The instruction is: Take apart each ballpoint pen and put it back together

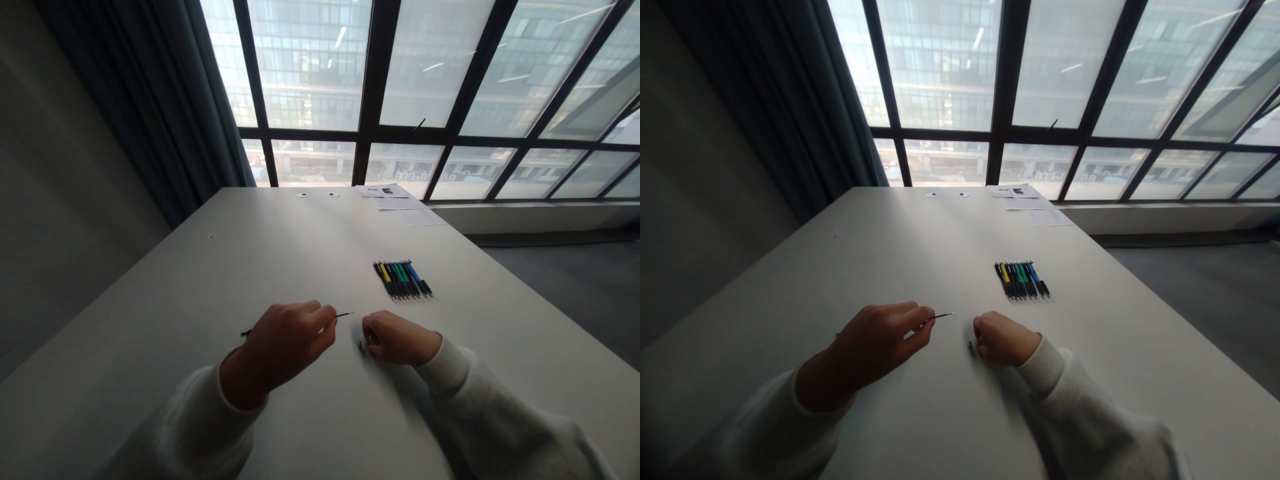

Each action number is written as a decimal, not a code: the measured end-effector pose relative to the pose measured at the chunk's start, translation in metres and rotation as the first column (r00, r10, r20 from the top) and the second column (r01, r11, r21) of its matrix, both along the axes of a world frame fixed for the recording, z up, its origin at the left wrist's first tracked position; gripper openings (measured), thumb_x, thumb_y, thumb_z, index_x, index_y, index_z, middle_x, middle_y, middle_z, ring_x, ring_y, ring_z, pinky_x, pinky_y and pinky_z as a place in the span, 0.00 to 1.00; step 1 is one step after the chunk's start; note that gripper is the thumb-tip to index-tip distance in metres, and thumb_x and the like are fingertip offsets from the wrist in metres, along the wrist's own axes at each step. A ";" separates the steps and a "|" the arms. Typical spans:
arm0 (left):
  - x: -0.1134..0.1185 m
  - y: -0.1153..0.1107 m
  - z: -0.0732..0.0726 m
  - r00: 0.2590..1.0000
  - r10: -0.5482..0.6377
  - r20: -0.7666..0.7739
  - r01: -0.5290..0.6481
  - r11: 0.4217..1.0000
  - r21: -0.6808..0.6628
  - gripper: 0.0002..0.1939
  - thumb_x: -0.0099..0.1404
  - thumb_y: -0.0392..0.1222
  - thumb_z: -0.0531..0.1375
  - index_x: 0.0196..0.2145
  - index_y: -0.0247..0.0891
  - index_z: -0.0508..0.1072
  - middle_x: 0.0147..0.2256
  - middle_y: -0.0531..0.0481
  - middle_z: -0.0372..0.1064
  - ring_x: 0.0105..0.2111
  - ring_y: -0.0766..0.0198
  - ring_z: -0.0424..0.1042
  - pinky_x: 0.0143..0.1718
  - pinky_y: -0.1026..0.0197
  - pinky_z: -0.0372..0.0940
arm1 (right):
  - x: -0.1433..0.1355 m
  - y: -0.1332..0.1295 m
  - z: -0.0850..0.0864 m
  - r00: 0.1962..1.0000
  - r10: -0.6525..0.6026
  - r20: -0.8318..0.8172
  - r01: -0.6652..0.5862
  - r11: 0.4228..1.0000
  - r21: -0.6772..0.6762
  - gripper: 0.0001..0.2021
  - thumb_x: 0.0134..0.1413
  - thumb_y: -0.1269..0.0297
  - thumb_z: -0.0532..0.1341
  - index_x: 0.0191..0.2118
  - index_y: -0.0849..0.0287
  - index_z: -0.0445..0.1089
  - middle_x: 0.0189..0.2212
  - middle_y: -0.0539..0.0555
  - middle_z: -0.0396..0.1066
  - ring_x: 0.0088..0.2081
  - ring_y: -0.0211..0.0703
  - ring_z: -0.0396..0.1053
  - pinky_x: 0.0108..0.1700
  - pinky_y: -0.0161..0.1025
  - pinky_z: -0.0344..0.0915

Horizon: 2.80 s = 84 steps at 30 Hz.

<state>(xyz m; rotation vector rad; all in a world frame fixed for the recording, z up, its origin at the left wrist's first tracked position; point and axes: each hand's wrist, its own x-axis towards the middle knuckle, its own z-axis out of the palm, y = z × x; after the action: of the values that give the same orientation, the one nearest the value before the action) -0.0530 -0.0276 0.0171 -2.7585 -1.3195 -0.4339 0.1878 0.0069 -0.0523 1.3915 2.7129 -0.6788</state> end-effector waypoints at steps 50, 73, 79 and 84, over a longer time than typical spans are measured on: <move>0.000 0.000 -0.001 1.000 -0.001 0.010 0.001 1.000 0.028 0.10 0.68 0.40 0.54 0.33 0.41 0.74 0.25 0.54 0.72 0.23 0.64 0.70 0.23 0.62 0.49 | -0.006 -0.008 0.013 0.985 -0.164 0.044 0.170 0.956 -0.238 0.16 0.50 0.74 0.55 0.15 0.63 0.70 0.14 0.55 0.72 0.16 0.36 0.67 0.22 0.30 0.61; -0.001 0.001 -0.003 1.000 -0.002 0.000 0.002 1.000 0.017 0.10 0.68 0.40 0.54 0.34 0.41 0.74 0.25 0.54 0.72 0.22 0.64 0.69 0.23 0.62 0.50 | 0.008 0.004 -0.005 0.995 -0.075 -0.063 0.072 0.996 -0.061 0.14 0.43 0.71 0.67 0.40 0.61 0.72 0.27 0.52 0.75 0.29 0.41 0.69 0.33 0.34 0.62; 0.000 0.001 -0.002 1.000 0.001 0.001 -0.001 1.000 -0.002 0.10 0.68 0.41 0.54 0.35 0.41 0.75 0.26 0.53 0.73 0.23 0.63 0.70 0.23 0.62 0.52 | 0.008 0.004 -0.006 0.996 -0.036 -0.081 0.030 0.996 -0.080 0.17 0.42 0.73 0.66 0.43 0.59 0.72 0.26 0.50 0.75 0.27 0.39 0.69 0.31 0.32 0.62; -0.001 0.001 -0.003 1.000 0.004 0.007 -0.004 1.000 0.008 0.10 0.68 0.41 0.54 0.35 0.41 0.75 0.26 0.53 0.74 0.23 0.63 0.71 0.24 0.62 0.51 | 0.007 0.004 -0.005 0.996 -0.026 -0.084 0.018 0.996 -0.090 0.12 0.43 0.75 0.63 0.37 0.59 0.74 0.25 0.50 0.75 0.26 0.37 0.69 0.31 0.31 0.61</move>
<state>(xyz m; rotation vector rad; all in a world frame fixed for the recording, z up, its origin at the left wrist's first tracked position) -0.0537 -0.0265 0.0142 -2.7496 -1.3221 -0.4482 0.1949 0.0112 -0.0571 1.4063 2.6968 -0.8685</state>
